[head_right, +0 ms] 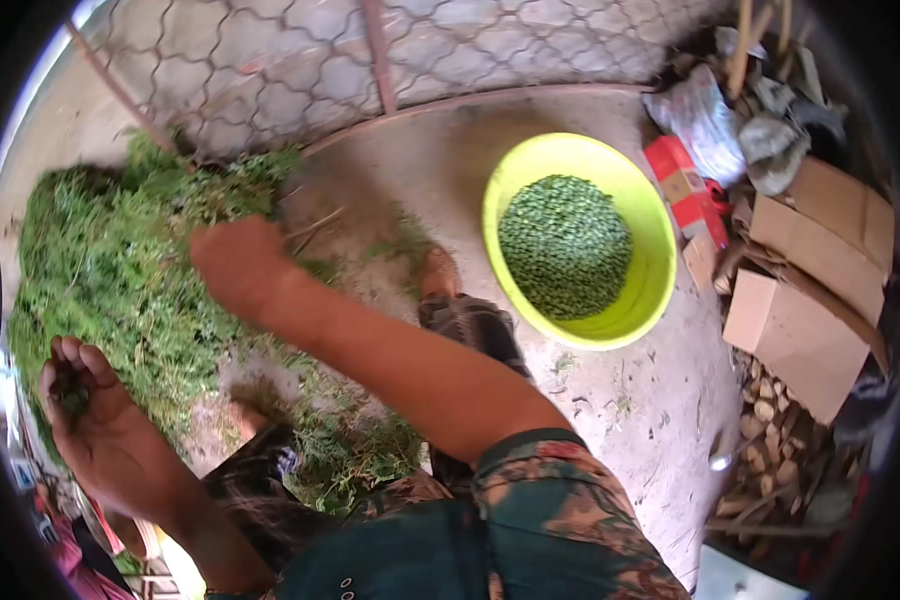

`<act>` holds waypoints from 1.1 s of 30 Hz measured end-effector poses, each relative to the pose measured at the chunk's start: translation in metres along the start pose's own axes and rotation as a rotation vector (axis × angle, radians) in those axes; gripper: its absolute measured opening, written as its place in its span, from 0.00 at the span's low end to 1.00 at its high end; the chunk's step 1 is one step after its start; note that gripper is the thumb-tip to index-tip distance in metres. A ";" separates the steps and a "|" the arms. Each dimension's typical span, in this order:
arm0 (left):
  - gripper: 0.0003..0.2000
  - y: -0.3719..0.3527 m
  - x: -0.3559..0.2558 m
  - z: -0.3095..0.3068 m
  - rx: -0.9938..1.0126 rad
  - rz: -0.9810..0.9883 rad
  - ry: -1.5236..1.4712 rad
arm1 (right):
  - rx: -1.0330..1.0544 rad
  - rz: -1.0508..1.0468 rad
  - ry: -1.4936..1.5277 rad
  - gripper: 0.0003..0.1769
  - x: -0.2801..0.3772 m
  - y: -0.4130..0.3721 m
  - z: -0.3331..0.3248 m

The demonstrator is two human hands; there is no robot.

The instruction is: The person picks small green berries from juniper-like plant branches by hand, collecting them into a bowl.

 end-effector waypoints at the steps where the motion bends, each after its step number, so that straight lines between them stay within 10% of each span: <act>1: 0.17 -0.009 0.009 0.037 0.063 -0.037 -0.015 | 0.089 0.023 0.027 0.06 0.006 -0.002 0.006; 5: 0.19 -0.049 0.079 0.119 0.444 -0.491 0.707 | 0.228 0.210 0.241 0.04 0.005 -0.012 0.019; 8: 0.15 -0.028 0.065 0.075 0.185 -0.338 0.715 | 0.063 0.066 0.219 0.05 0.009 -0.012 -0.004; 14: 0.12 -0.088 0.098 0.020 0.942 -1.010 0.949 | -0.282 0.255 0.504 0.11 -0.029 0.005 -0.006; 18: 0.34 -0.089 0.121 -0.020 0.284 -1.083 0.462 | -0.087 0.326 0.805 0.16 -0.027 0.004 -0.016; 23: 0.31 -0.063 0.110 -0.047 -0.081 -0.888 0.285 | 0.163 0.522 1.312 0.15 -0.020 -0.003 0.009; 33: 0.14 -0.077 0.105 -0.085 -0.562 -0.838 0.286 | 0.493 0.498 1.368 0.11 0.027 -0.018 0.020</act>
Point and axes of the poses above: each hand's wrist, its own y-axis towards the middle knuckle, its own z-axis out of the palm, x = y × z, the point moved 7 cm from there along y, towards the middle knuckle, and after that the axes turned 8 degrees about z, right-handed, at the moved point
